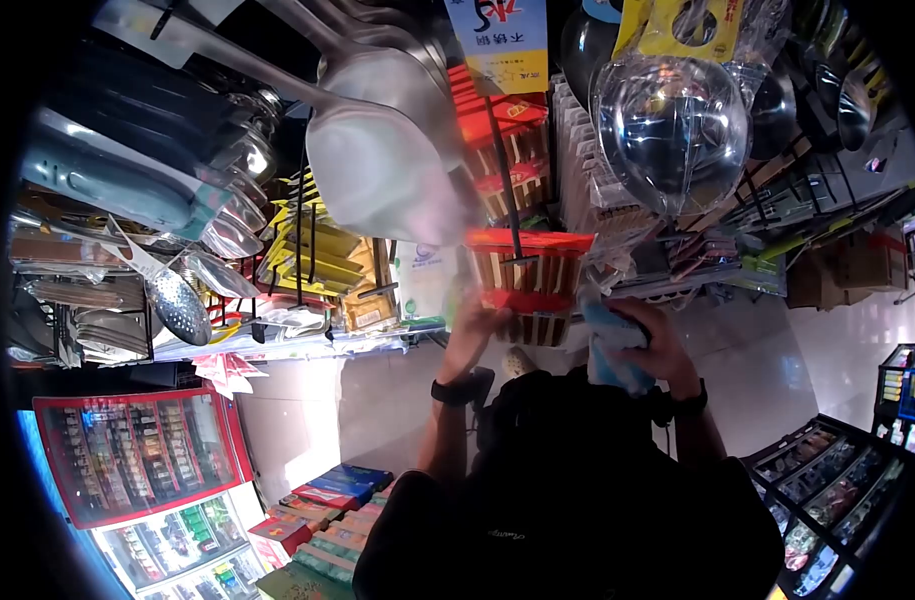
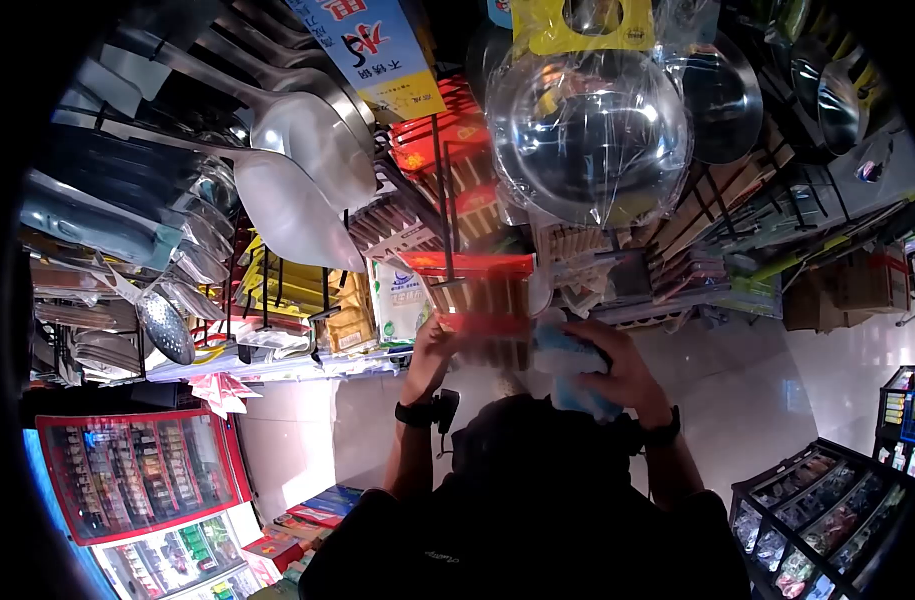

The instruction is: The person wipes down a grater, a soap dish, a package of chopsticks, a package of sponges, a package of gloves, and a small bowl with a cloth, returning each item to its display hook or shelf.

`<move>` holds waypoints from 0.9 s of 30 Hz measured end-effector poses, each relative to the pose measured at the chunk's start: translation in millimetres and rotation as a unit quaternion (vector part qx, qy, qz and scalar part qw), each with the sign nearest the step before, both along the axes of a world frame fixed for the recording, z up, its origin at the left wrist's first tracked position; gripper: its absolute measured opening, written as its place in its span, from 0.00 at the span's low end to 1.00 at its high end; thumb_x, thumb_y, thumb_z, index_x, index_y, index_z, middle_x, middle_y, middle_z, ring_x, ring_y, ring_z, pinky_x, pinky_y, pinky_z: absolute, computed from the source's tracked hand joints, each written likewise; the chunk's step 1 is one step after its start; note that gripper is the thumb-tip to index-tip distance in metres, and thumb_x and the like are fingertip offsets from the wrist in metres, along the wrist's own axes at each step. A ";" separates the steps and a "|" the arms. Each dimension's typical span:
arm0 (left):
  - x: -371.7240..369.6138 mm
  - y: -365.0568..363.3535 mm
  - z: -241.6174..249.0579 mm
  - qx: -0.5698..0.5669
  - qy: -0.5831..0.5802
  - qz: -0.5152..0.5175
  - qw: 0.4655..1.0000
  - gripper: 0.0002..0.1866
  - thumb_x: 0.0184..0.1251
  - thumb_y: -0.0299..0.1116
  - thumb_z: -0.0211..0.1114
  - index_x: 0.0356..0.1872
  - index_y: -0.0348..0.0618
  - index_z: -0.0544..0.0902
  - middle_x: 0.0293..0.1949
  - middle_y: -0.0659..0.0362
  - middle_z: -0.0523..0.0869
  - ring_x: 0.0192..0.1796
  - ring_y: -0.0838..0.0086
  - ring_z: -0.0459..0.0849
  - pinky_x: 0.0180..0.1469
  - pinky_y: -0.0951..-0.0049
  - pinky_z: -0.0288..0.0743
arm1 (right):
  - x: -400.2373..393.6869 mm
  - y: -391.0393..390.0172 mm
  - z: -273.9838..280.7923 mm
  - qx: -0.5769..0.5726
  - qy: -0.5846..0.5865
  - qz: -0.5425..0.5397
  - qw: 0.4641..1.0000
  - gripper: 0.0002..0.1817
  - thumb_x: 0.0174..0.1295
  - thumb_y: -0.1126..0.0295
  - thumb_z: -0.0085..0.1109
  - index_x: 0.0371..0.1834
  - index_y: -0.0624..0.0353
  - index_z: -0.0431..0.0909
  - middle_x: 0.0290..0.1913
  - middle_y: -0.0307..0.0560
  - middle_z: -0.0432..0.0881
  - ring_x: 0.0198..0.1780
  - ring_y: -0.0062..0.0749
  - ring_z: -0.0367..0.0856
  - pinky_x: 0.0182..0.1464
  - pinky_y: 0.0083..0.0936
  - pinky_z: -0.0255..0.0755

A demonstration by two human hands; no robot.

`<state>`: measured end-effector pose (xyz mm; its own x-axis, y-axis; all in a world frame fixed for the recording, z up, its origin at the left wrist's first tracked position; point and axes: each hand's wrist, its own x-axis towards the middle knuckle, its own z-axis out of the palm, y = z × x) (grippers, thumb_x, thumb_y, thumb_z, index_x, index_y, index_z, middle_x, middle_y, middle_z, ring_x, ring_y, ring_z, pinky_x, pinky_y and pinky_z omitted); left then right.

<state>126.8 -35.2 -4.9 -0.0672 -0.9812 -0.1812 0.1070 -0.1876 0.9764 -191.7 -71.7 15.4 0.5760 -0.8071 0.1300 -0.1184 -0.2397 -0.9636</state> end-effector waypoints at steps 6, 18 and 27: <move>-0.9 4.9 -1.3 -0.017 0.042 -0.006 0.999 0.08 0.73 0.23 0.56 0.48 0.36 0.78 0.30 0.57 0.85 0.32 0.75 0.82 0.36 0.76 0.74 | 24.2 -5.2 64.7 0.021 -0.041 0.047 0.998 0.48 0.47 0.71 0.69 0.77 0.57 0.61 0.63 0.53 0.78 0.63 0.43 0.78 0.64 0.35 0.69; 4.1 9.9 -20.0 -0.071 -0.064 0.081 0.992 0.11 0.72 0.29 0.64 0.52 0.40 0.77 0.32 0.66 0.82 0.32 0.84 0.76 0.33 0.81 0.70 | 89.5 -15.6 55.4 -0.403 0.146 -0.150 0.891 0.38 0.43 0.69 0.69 0.65 0.52 0.75 0.58 0.44 0.79 0.57 0.48 0.77 0.57 0.44 0.73; -3.3 6.6 -8.8 -0.050 -0.029 0.093 0.994 0.13 0.73 0.30 0.64 0.55 0.39 0.78 0.43 0.63 0.83 0.41 0.81 0.80 0.40 0.80 0.75 | 90.6 8.6 -13.8 -0.315 0.194 -0.022 0.929 0.34 0.44 0.71 0.67 0.62 0.51 0.78 0.57 0.41 0.79 0.56 0.46 0.77 0.59 0.43 0.72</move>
<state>123.5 -28.6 -13.7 0.1256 -0.9888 -0.0804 0.0746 -0.0714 0.9947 -101.1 -63.1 1.7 0.6460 -0.6655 0.3739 -0.4504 -0.7278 -0.5172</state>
